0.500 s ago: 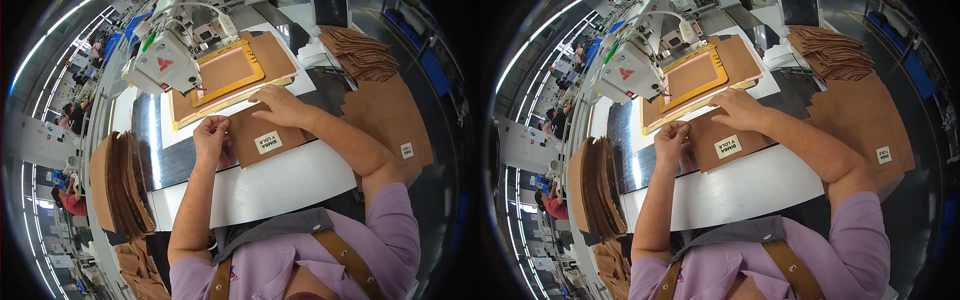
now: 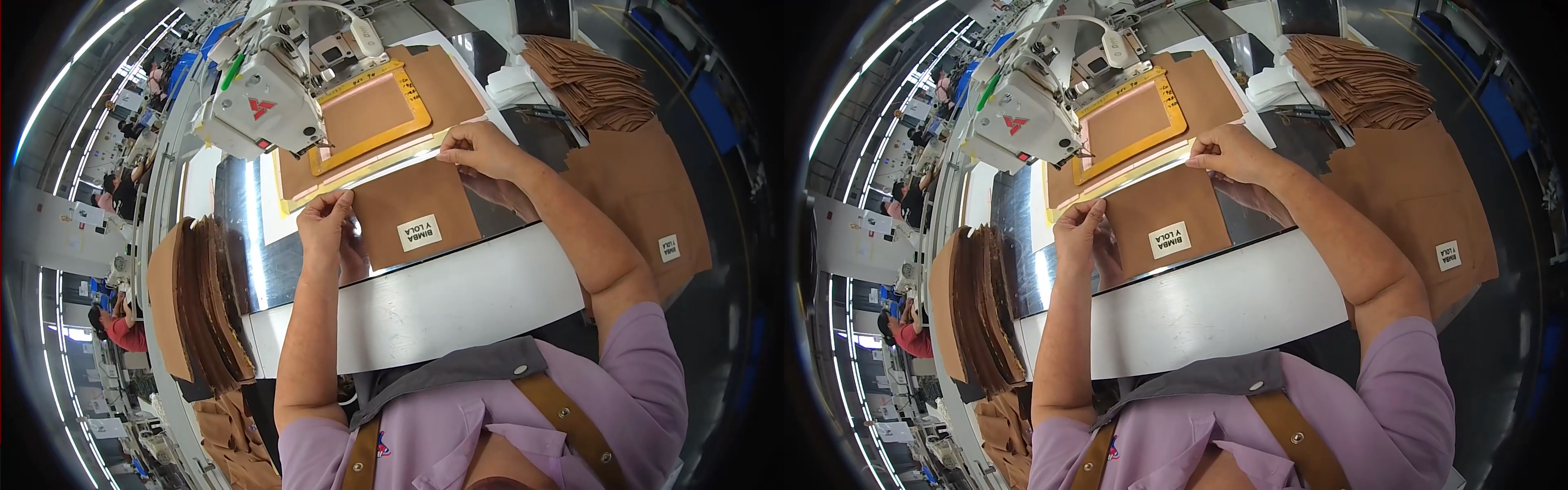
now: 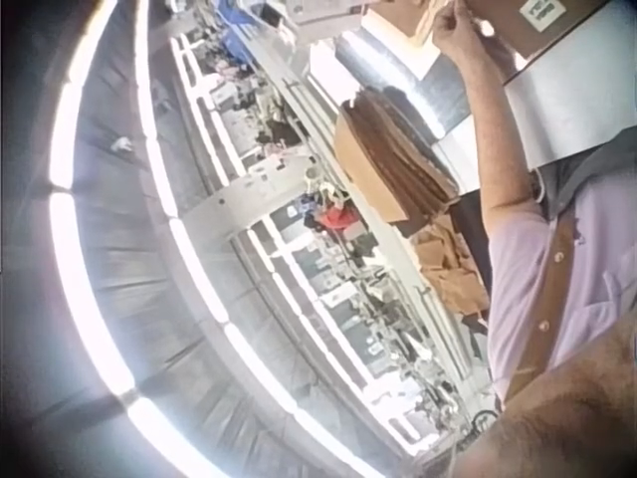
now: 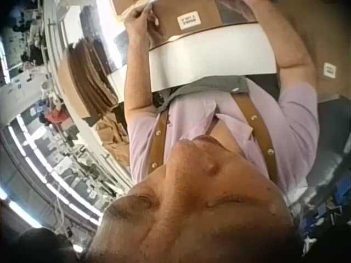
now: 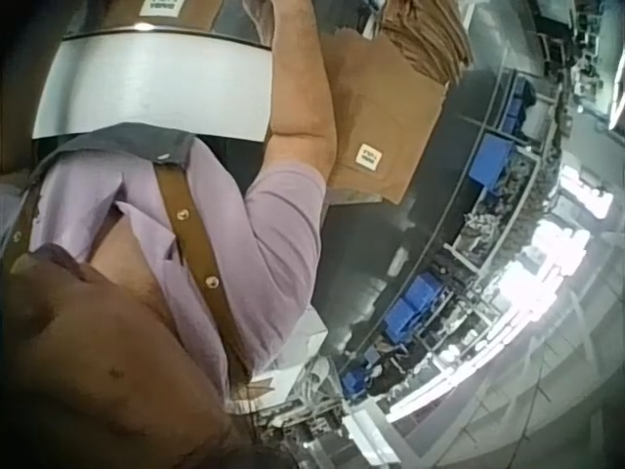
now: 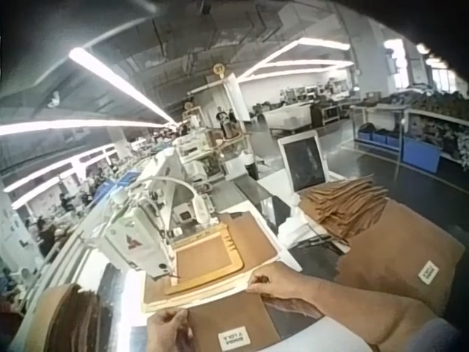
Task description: Operate an industrial programmable sewing machine to stitch leather components.
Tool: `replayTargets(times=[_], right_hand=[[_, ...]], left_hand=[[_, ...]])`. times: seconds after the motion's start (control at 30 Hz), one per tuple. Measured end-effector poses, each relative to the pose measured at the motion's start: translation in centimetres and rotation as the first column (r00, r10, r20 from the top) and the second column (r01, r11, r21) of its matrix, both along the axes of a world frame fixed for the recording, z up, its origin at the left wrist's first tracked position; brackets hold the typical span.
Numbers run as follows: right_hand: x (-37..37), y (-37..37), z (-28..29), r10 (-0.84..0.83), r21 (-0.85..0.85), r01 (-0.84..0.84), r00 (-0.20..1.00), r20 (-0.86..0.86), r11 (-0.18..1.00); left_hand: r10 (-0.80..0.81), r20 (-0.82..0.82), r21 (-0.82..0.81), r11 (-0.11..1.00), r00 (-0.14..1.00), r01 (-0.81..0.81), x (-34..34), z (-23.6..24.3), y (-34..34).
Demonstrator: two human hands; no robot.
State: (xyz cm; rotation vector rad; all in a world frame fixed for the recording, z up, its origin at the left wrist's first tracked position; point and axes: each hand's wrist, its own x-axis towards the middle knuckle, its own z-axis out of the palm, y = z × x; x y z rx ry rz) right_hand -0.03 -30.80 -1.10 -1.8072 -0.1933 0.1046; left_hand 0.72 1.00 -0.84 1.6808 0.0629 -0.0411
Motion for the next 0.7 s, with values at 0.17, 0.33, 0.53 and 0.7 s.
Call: replayTargets(times=[0.17,0.33,0.53,0.7], right_hand=[[0.2,-0.1,0.2,-0.015,0.028,0.016,0.999,-0.03,0.999],[0.5,-0.1,-0.1,-0.008,0.058,0.01,1.0,-0.029,0.998],[0.1,0.2,0.3,-0.044,-0.067,0.042,0.999,-0.023,0.997],[1.6,1.1,0.2,-0.061,-0.179,0.093,0.983,0.175,0.979]], left_hand=[[-0.041,-0.01,-0.015,0.999,0.999,0.041,1.2,-0.7,0.8],[-0.052,0.036,0.058,0.997,0.998,0.05,2.4,-0.6,0.9],[-0.104,0.025,0.114,0.988,0.994,0.101,3.4,0.4,0.7],[-0.159,0.091,0.182,0.973,0.983,0.14,5.3,0.6,1.3]])
